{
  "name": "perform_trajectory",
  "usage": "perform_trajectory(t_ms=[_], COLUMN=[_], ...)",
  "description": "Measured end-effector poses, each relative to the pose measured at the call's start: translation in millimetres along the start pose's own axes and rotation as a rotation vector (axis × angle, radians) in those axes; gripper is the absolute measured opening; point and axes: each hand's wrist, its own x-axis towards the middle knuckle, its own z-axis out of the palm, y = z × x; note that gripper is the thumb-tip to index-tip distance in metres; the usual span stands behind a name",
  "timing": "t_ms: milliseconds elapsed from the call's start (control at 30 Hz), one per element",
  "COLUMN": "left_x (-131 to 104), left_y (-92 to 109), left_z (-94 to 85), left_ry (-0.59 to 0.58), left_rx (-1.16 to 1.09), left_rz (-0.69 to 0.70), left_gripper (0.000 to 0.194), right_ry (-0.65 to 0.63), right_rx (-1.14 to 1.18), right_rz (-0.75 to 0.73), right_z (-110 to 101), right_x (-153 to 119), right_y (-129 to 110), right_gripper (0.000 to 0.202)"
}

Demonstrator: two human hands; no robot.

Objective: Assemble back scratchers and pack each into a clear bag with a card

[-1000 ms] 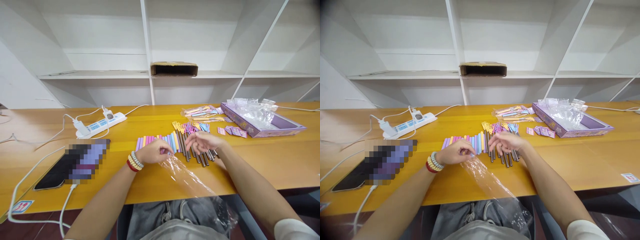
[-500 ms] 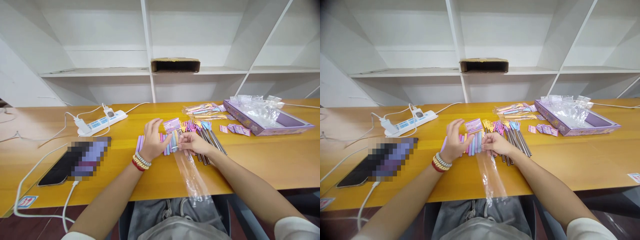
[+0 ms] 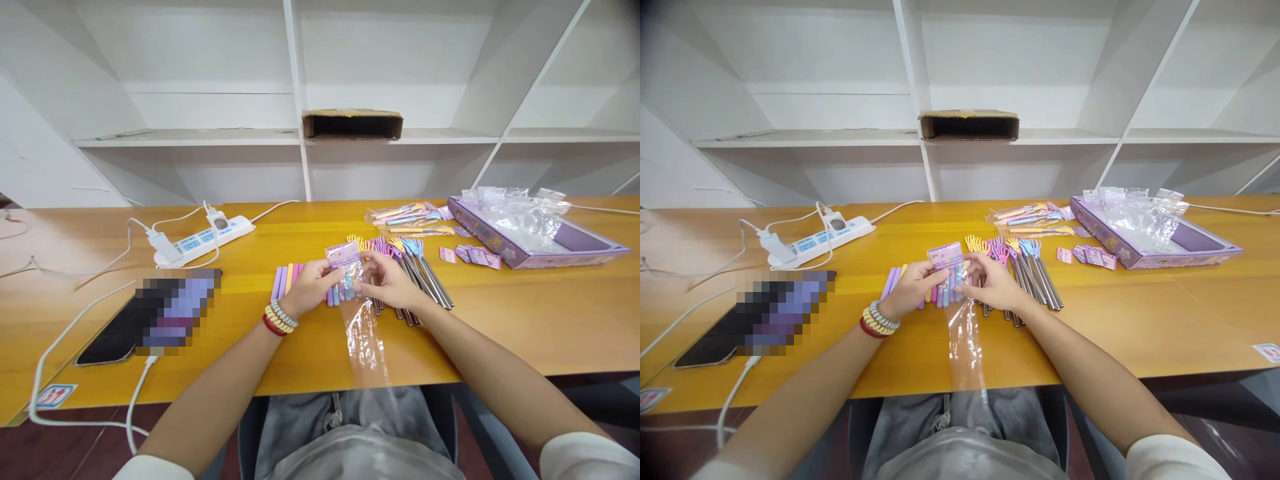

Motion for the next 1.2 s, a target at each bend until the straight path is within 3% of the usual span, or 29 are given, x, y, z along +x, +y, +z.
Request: perform_trajectory(t_ms=[133,267,400,767,1067,1200], left_x=[0.6,2.9,3.8,-0.3,1.3,2.0], left_y=[0.2,-7.1,-10.2,-7.9,-8.9,-10.7], left_z=[-3.3,-2.9,-1.8,-1.5,0.8,0.7], left_ry=[-0.034,-0.055,-0.049,-0.134,-0.085,-0.095], left_rx=[0.022,0.084,0.123,0.194,0.174,0.149], left_rz=[-0.077,-0.049,-0.042,0.010,0.059,0.058], left_gripper=[0.015,0.018,0.027,0.027,0.019,0.023], right_ry=[0.159,0.193,0.159,0.124,0.188,0.201], right_rx=[-0.160,-0.429,-0.529,-0.619,-0.496,-0.435], right_rz=[-0.153,-0.349,-0.425,-0.392,-0.179,-0.225], right_z=[-4.7,-5.0,-4.1,-6.8,-7.3,-9.3], right_x=[-0.5,-1.0,-1.1,0.2,-2.8,0.1], right_y=[2.4,-0.7,-5.0,0.0,0.6,3.1], right_gripper=[0.064,0.044,0.035,0.027,0.025,0.013])
